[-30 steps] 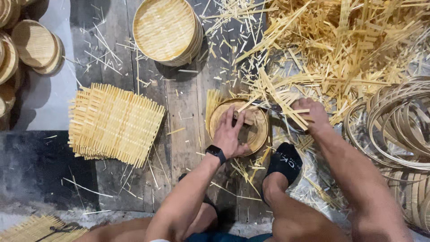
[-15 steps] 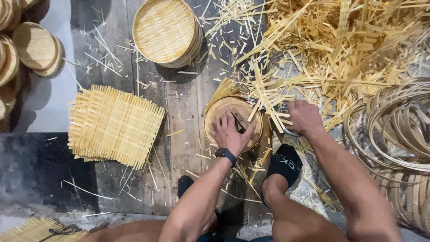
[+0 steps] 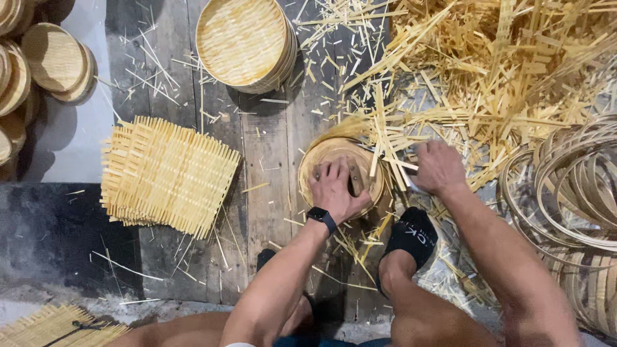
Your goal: The person sits on the floor assembling round bamboo steamer baskets. They press a woven bamboo mat into a circular bamboo rim, fold and trim the protruding strip ends with scissors, tap the rim to seat the mat, and stack the finished basket on a pile of completed baskets.
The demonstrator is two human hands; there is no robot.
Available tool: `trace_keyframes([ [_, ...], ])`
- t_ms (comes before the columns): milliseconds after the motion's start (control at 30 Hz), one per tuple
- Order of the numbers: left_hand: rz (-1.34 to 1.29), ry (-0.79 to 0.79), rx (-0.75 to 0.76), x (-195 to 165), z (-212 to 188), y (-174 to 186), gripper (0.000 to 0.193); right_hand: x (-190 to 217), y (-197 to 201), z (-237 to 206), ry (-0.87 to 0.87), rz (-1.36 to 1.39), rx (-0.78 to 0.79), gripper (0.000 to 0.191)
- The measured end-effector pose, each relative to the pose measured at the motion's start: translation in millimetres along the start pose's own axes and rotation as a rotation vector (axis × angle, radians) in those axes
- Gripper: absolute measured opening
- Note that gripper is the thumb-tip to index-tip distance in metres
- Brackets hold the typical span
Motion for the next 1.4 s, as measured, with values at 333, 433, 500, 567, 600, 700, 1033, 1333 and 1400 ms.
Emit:
trace_keyframes([
  [333, 0.068, -0.198, 0.1, -10, -2, 5, 0.099, -20, -21, 0, -0.017, 0.079, 0.068, 0.044],
  [433, 0.168, -0.364, 0.155, -25, -6, 3, 0.092, -6, -3, -2, 0.009, -0.022, -0.126, 0.041],
  [500, 0.16, -0.382, 0.151, -26, -7, 7, 0.091, -2, -4, 0, 0.012, -0.035, -0.088, 0.045],
  [567, 0.158, -0.416, 0.165, -26, -8, 10, 0.092, -10, -27, 5, -0.029, 0.054, 0.183, 0.052],
  [600, 0.157, -0.442, 0.186, -26, -8, 9, 0.093, -13, -27, 5, -0.017, 0.039, 0.179, 0.056],
  [700, 0.167, -0.456, 0.204, -23, -6, 8, 0.091, -23, -27, 4, 0.012, -0.009, 0.148, 0.065],
  [1033, 0.189, -0.566, 0.163, -25, 3, 5, 0.081, -1, -2, -2, 0.077, -0.113, 0.022, 0.052],
  [1333, 0.248, -0.671, 0.326, -27, 2, 3, 0.045, -21, -49, 22, 0.086, -0.052, 0.094, 0.034],
  [1400, 0.184, -0.666, 0.282, -27, 4, 8, 0.043, -46, -58, 25, 0.03, -0.015, 0.13, 0.033],
])
Point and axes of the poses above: each hand's wrist, its own z-axis towards the middle knuckle, its own y-axis out of the back of the hand, x = y × z, the point moved 9 cm from there along z, towards the middle knuckle, and after that the axes turned 14 degrees about x, right-handed, at the moved point
